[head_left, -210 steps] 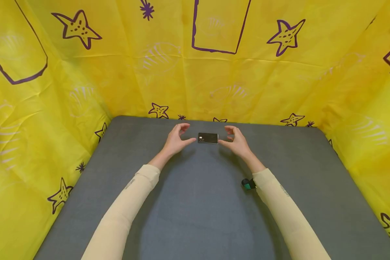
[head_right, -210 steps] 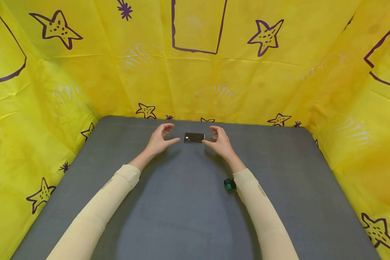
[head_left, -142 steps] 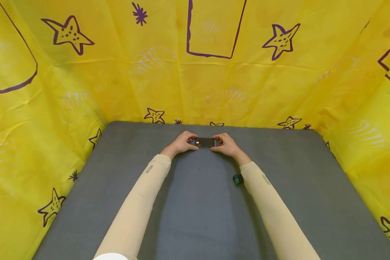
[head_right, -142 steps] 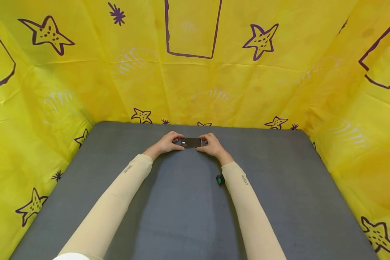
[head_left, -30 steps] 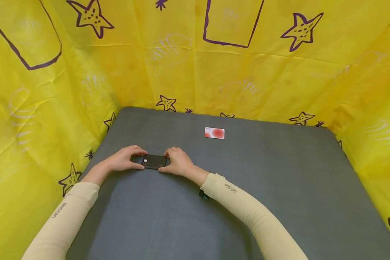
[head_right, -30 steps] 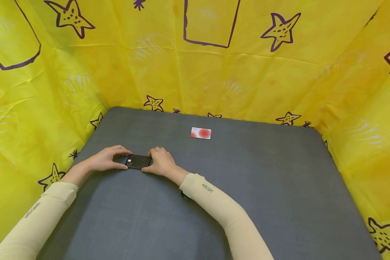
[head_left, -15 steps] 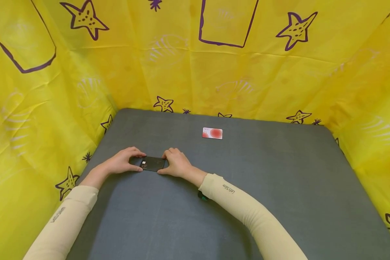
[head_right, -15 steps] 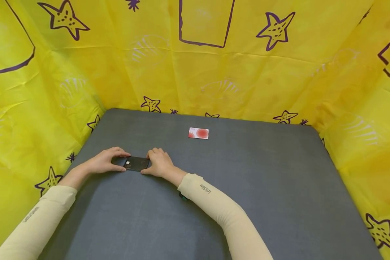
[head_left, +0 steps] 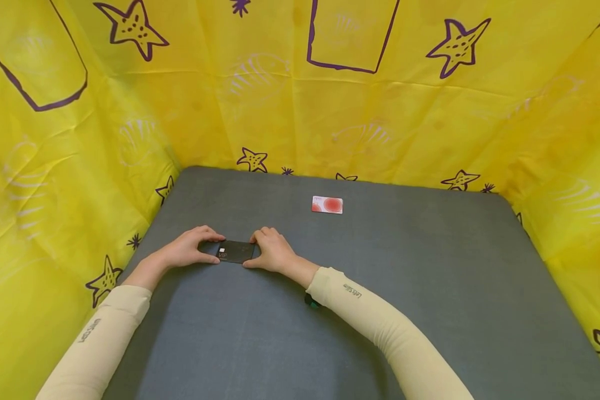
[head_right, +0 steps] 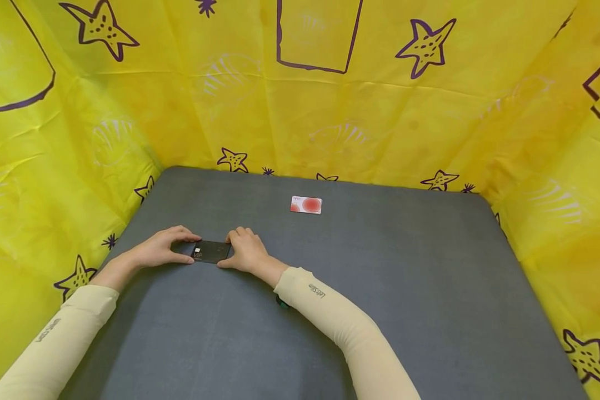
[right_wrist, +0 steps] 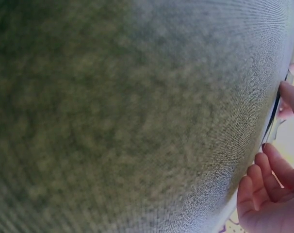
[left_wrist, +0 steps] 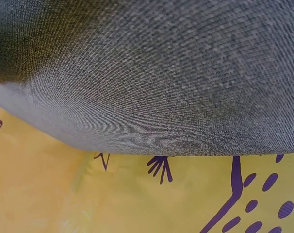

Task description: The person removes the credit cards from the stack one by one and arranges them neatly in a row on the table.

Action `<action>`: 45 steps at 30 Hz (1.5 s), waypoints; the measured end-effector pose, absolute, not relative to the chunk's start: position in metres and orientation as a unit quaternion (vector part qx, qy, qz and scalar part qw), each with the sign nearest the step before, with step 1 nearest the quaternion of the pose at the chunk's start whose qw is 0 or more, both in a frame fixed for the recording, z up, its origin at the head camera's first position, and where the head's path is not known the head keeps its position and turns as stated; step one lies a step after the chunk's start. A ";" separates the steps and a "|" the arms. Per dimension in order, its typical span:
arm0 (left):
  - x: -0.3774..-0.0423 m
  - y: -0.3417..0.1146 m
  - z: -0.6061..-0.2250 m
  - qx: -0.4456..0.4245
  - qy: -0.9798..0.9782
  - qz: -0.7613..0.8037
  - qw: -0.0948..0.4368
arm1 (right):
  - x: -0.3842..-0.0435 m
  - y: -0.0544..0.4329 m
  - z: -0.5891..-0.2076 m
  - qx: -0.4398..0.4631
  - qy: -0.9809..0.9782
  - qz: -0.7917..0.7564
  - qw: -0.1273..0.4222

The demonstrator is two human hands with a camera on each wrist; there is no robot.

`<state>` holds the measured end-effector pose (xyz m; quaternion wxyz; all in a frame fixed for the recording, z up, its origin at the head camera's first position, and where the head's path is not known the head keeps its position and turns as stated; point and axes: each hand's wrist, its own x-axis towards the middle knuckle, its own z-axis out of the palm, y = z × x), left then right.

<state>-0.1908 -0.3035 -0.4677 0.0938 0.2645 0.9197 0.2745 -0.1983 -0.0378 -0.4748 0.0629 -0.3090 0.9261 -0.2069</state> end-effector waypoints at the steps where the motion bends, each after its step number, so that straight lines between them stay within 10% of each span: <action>1: -0.191 -0.303 -0.468 0.265 0.919 0.275 0.094 | -0.199 -0.038 -0.475 -0.309 0.926 -0.208 0.062; 45: -0.197 -0.263 -0.452 0.232 0.919 0.314 0.054 | -0.218 0.019 -0.465 -0.321 0.890 -0.320 0.044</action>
